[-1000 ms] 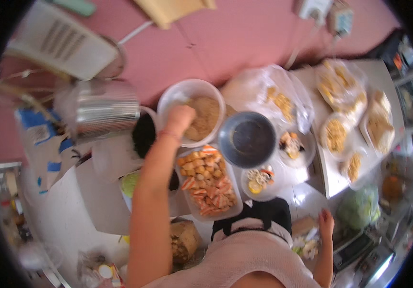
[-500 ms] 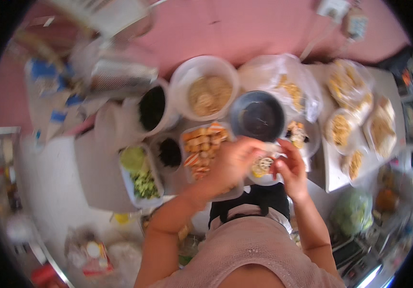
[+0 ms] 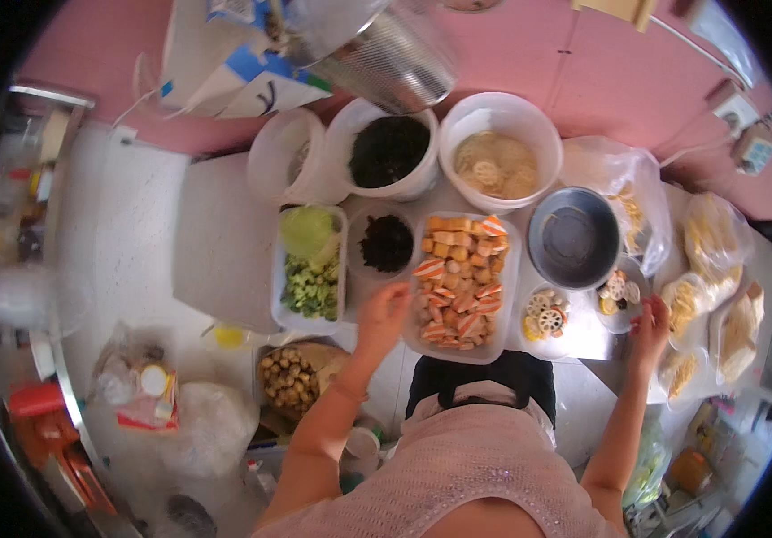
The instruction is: The person assembles food items into small bowls on a kitchen counter. They pick up noodles, crab sticks, lotus root slices, and other ingredients from containers and place them into bowls one by one. The person moves between the ingredient station and the cooking area, handling items with their hands.
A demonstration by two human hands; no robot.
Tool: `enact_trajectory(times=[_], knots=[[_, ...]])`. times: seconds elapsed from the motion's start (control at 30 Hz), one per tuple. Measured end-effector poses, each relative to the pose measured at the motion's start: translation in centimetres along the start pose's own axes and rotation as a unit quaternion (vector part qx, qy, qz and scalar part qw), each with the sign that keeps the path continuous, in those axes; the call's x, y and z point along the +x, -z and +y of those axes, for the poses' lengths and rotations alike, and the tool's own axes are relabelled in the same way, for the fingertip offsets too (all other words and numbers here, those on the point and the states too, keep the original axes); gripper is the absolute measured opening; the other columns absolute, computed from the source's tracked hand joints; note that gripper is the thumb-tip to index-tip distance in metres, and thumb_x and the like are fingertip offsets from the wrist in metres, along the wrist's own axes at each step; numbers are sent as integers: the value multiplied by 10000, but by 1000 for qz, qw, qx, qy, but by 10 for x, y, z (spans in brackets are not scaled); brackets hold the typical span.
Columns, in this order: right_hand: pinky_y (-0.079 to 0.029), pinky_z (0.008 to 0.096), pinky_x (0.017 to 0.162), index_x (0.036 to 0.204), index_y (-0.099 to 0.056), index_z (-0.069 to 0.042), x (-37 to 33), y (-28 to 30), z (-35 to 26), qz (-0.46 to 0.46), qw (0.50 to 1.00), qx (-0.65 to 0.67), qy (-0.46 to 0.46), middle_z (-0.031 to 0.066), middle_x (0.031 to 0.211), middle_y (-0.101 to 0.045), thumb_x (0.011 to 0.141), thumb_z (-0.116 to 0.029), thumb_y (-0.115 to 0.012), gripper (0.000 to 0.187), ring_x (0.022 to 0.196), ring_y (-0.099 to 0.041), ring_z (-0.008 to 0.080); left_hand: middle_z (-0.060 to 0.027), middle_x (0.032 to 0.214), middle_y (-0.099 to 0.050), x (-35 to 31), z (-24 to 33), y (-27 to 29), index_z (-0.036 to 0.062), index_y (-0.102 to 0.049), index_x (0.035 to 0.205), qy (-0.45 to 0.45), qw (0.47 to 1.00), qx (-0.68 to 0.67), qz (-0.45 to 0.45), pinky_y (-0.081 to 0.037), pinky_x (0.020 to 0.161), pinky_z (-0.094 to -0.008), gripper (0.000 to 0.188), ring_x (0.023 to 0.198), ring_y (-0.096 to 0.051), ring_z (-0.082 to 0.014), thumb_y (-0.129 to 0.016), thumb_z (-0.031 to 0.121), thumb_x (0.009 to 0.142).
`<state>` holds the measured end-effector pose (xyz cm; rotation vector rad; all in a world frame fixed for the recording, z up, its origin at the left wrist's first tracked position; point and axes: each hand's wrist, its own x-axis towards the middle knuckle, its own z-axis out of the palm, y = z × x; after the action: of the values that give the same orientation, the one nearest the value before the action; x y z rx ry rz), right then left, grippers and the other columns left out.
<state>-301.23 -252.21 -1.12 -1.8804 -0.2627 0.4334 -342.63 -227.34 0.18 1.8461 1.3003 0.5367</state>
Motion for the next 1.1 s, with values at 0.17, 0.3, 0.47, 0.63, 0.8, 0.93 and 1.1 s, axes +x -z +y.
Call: enact_trajectory(times=[0.17, 0.3, 0.47, 0.63, 0.8, 0.93, 1.1], knots=[[-481, 229, 643, 1153, -591, 32, 22, -21, -27, -25, 996, 52, 71, 77, 931, -669, 969, -126, -571, 244, 716, -599, 102, -100, 927, -657, 6, -14, 20, 37, -671, 1052, -14, 997, 25, 75, -491, 796, -327, 187, 878, -633, -216, -665, 79, 869], [-522, 267, 756, 1116, -610, 40, 78, -43, -69, -55, 989, 2, 136, 103, 956, -686, 956, -108, -580, 220, 836, -668, 151, -70, 857, -622, 7, 14, 11, 39, -675, 1053, 15, 997, 10, 75, -472, 760, -307, 196, 785, -586, -173, -646, 33, 860], [-513, 392, 894, 1238, -592, -66, 175, -78, -43, -198, 873, -389, 219, 192, 1093, -661, 854, -42, -583, 384, 987, -660, 355, -118, 1046, -646, 9, 35, -5, 41, -657, 1098, -64, 993, 54, 88, -449, 934, -358, 234, 1047, -591, -263, -620, 20, 868], [-465, 450, 960, 1338, -486, -108, 232, -105, 23, -145, 846, -415, 301, 228, 1286, -521, 835, -48, -572, 513, 1140, -554, 393, -137, 1158, -625, 0, 49, -18, 34, -649, 1097, -58, 997, 33, 38, -415, 999, -385, 243, 1149, -547, -305, -627, 12, 857], [-477, 468, 915, 1237, -570, -139, 218, -132, 0, -173, 847, -465, 192, 212, 1203, -583, 808, -40, -583, 440, 1079, -583, 400, -135, 1152, -624, -22, 80, -41, 20, -650, 1057, -82, 996, 23, -11, -425, 981, -384, 214, 1109, -559, -303, -644, 4, 844], [-510, 462, 817, 1099, -646, -121, 203, -101, -61, -174, 848, -406, 294, 177, 1017, -651, 820, -58, -582, 294, 949, -629, 383, -134, 1159, -629, -27, 95, -62, 24, -652, 1066, -152, 986, 18, -65, -444, 969, -367, 214, 1095, -588, -283, -640, 0, 853], [-521, 446, 796, 1082, -661, -115, 193, -60, -107, -105, 819, -369, 426, 120, 1070, -649, 812, -42, -578, 292, 923, -634, 375, -137, 1159, -635, -24, 98, -76, 27, -659, 1068, -169, 982, -11, -82, -473, 934, -345, 210, 1074, -616, -271, -631, -1, 861]])
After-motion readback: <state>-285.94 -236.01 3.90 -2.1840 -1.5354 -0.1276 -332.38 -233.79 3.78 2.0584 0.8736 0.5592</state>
